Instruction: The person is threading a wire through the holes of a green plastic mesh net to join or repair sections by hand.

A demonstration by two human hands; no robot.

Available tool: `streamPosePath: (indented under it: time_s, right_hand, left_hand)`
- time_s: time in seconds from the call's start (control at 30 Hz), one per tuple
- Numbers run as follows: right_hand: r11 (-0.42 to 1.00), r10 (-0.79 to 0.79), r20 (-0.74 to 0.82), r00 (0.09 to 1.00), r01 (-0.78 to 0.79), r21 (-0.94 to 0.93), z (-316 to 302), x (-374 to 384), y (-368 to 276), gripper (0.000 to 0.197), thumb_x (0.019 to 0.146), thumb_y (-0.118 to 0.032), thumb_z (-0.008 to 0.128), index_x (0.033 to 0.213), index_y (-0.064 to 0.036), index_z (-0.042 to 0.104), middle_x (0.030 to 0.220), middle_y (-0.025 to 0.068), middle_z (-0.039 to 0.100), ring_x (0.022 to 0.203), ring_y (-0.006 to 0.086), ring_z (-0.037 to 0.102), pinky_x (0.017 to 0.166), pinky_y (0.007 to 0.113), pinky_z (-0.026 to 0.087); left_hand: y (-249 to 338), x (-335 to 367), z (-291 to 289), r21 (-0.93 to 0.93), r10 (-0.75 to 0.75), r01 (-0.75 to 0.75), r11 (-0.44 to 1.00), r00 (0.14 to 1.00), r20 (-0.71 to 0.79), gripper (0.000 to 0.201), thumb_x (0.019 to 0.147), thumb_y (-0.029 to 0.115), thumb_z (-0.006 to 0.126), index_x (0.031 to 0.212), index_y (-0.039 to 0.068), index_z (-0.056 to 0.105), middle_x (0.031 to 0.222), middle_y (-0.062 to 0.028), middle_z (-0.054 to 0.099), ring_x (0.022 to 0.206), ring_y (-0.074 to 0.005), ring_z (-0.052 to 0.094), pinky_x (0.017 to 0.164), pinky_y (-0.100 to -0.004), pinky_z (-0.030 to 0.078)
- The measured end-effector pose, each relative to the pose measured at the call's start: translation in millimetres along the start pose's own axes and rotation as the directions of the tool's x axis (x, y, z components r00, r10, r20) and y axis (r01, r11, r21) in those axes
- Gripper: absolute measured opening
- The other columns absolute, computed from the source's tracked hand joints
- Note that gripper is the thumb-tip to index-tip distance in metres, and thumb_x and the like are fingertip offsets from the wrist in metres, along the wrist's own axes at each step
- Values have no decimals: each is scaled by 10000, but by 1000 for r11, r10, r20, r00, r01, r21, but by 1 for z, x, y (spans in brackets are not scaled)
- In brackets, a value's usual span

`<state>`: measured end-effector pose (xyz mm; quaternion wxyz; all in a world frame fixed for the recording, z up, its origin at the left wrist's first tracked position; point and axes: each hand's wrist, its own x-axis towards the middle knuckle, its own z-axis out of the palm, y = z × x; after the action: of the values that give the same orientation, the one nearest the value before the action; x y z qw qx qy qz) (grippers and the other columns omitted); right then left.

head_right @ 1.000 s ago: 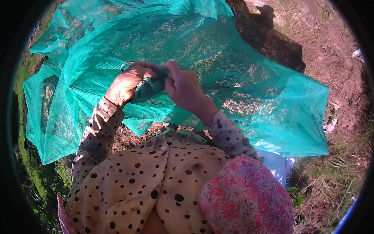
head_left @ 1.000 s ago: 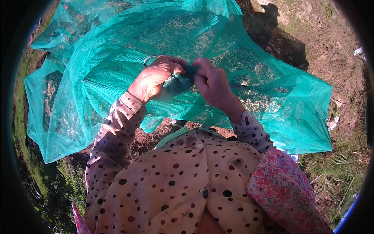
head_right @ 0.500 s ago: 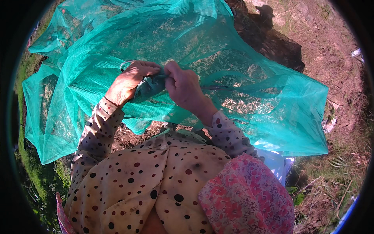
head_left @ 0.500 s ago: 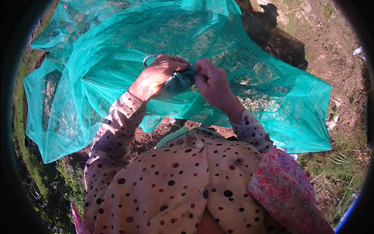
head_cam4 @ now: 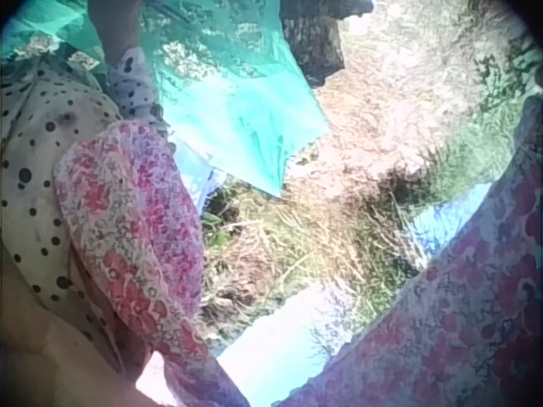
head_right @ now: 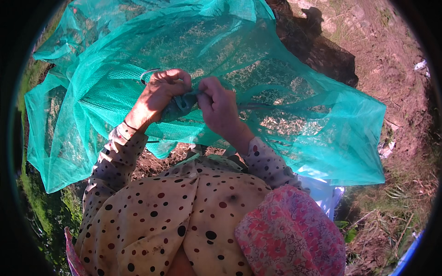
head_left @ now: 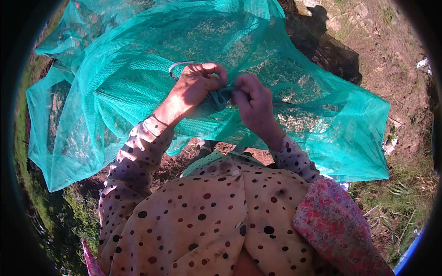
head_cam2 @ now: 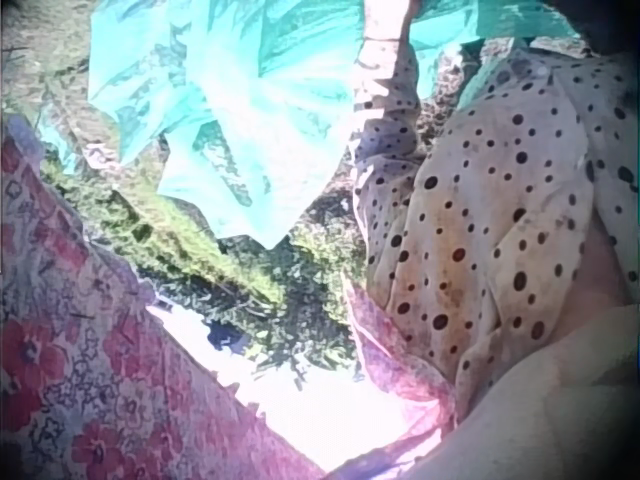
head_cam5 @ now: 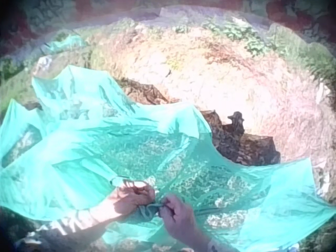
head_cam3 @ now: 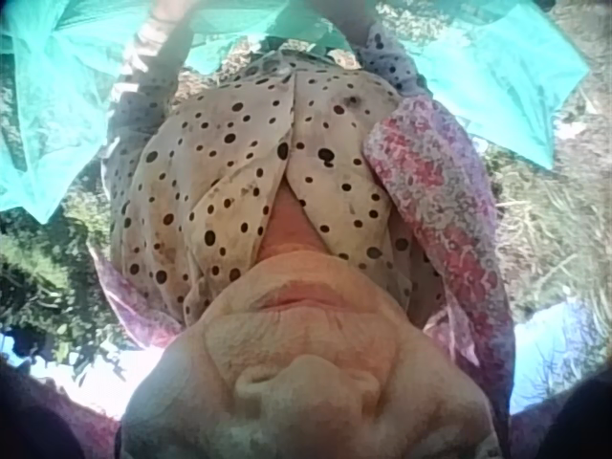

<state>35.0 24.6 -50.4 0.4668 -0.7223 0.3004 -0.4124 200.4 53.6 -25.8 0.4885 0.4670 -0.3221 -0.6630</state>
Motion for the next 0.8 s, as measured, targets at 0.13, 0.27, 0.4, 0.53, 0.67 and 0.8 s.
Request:
streamPosePath:
  time_s: [0.13,0.27,0.4,0.53,0.67,0.8]
  right_hand:
    - [999,-31,-7,999,31,-8,-1,-2,3,139,772,71,498,868,-25,468,591,96,548,513,134,551,465,255,396]
    - [997,-70,-11,997,70,-16,-2,-1,3,140,775,71,497,874,-26,472,598,90,556,524,141,568,474,254,415]
    - [998,-69,-3,998,69,-8,-1,-1,6,140,774,72,494,873,-25,477,597,87,556,523,150,575,477,260,428]
    - [998,-60,25,998,60,3,-4,0,6,138,768,70,490,868,-25,481,592,90,552,518,153,575,475,265,428]
    - [999,-44,60,997,44,2,-6,1,9,123,762,59,484,855,-22,488,585,94,550,513,155,572,475,266,428]
    - [1000,-10,68,998,8,27,-6,1,7,121,758,54,473,854,-18,493,581,96,552,507,151,564,476,266,428]
  left_hand:
    - [0,0,6,100,-18,22,995,999,-37,115,753,-25,570,856,-12,618,766,-59,629,675,-101,586,598,-229,486]
    - [2,0,5,262,-8,16,965,999,-32,138,750,-24,575,876,-20,630,772,-61,631,685,-100,587,612,-232,487]
    - [-2,3,3,393,50,-58,917,998,31,128,755,-10,586,873,-27,631,776,-59,633,692,-89,580,623,-227,480]
    - [1,4,6,464,51,-73,883,997,59,127,762,2,591,878,-29,631,776,-55,633,710,-76,568,636,-222,470]
    - [4,3,8,529,23,-51,847,998,60,132,767,4,584,885,-29,632,789,-55,633,721,-74,560,644,-224,464]
    - [3,2,12,637,93,-118,761,993,73,148,785,25,562,901,-40,627,797,-57,631,718,-75,557,646,-227,462]
